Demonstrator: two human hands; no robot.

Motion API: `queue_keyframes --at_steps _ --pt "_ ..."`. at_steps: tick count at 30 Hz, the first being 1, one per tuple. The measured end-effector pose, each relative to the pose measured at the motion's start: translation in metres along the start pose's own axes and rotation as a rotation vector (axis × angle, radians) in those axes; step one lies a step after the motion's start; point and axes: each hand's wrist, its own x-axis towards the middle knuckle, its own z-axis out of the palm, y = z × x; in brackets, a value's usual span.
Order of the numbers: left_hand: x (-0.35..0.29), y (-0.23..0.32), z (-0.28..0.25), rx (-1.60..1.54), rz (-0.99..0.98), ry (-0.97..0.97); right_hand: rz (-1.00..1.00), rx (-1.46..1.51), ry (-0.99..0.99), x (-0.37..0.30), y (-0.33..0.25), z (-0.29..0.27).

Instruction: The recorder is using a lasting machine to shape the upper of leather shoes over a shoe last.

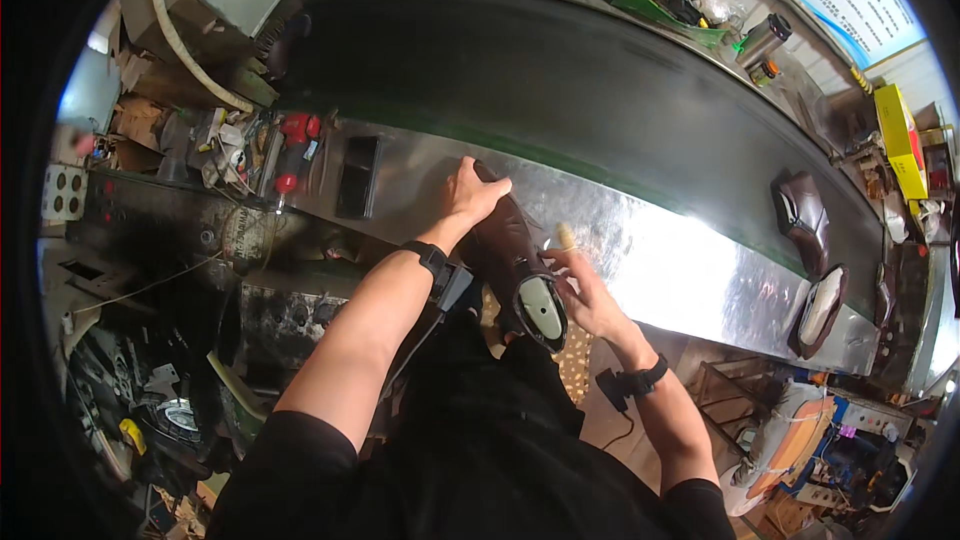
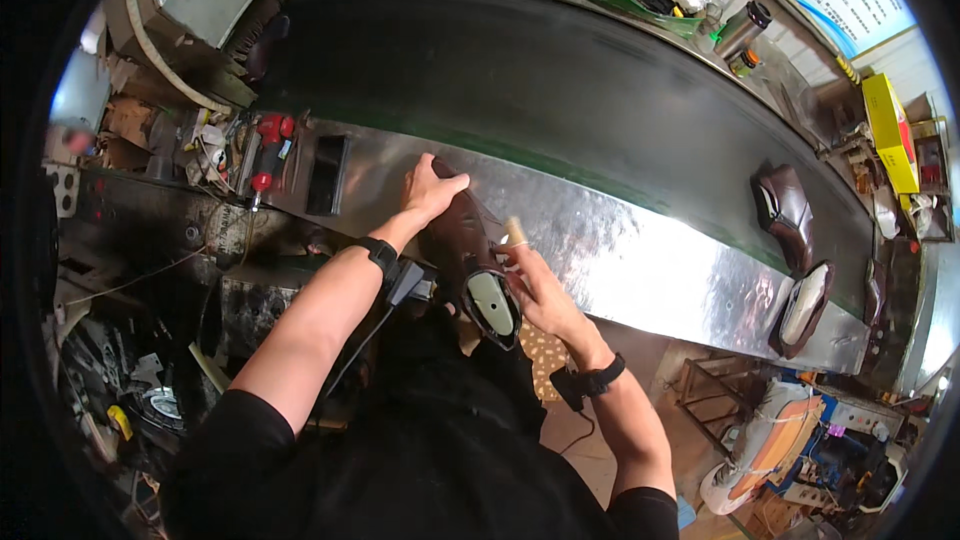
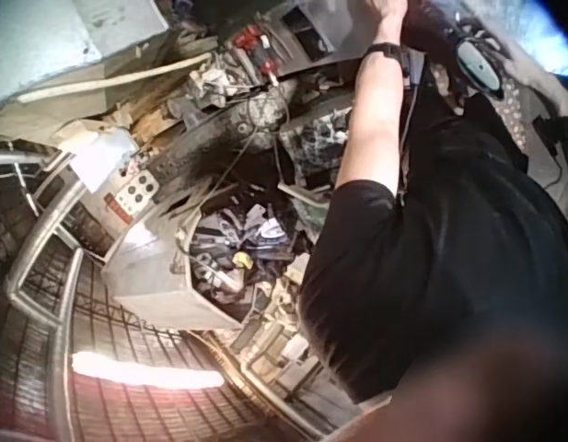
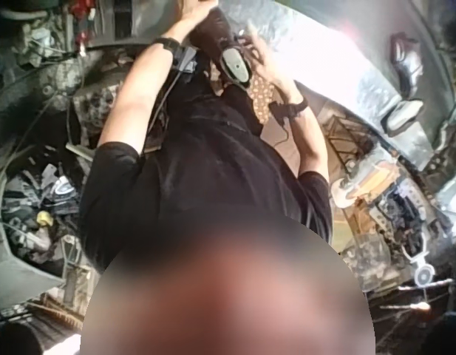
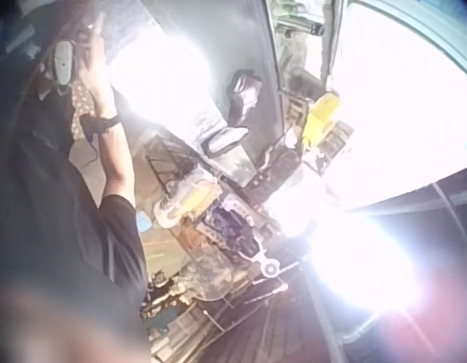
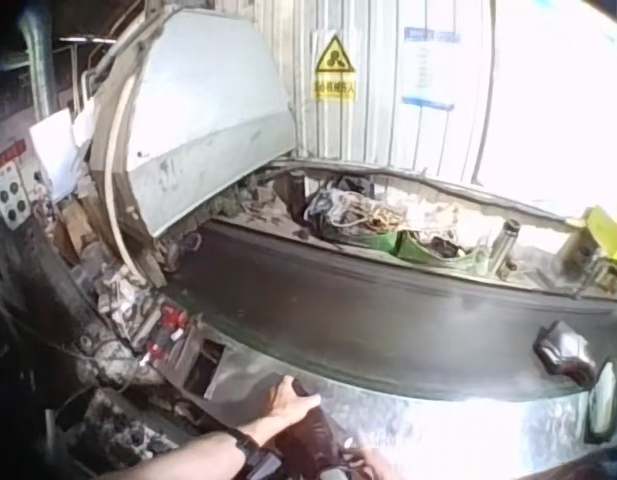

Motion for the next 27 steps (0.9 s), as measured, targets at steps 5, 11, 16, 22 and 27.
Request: queue_keyframes --at_steps 5,11,16,22,27 --pt "0.000 0.003 0.001 -0.006 -0.024 -0.040 -0.102 -0.324 -0.161 0.015 -0.006 -0.028" --pt "0.002 -0.001 0.005 -0.017 -0.043 0.035 -0.222 -0.313 -0.242 0.016 -0.021 -0.032" --pt "0.004 0.007 0.007 -0.049 -0.047 0.046 -0.233 -0.325 -0.163 -0.004 0.003 -0.029" --pt "-0.021 -0.023 -0.026 -0.407 0.097 0.088 0.277 0.435 0.196 0.019 0.020 -0.001" --pt "-0.085 -0.049 -0.113 -0.516 0.170 0.282 0.557 0.550 -0.237 0.064 -0.040 0.042"
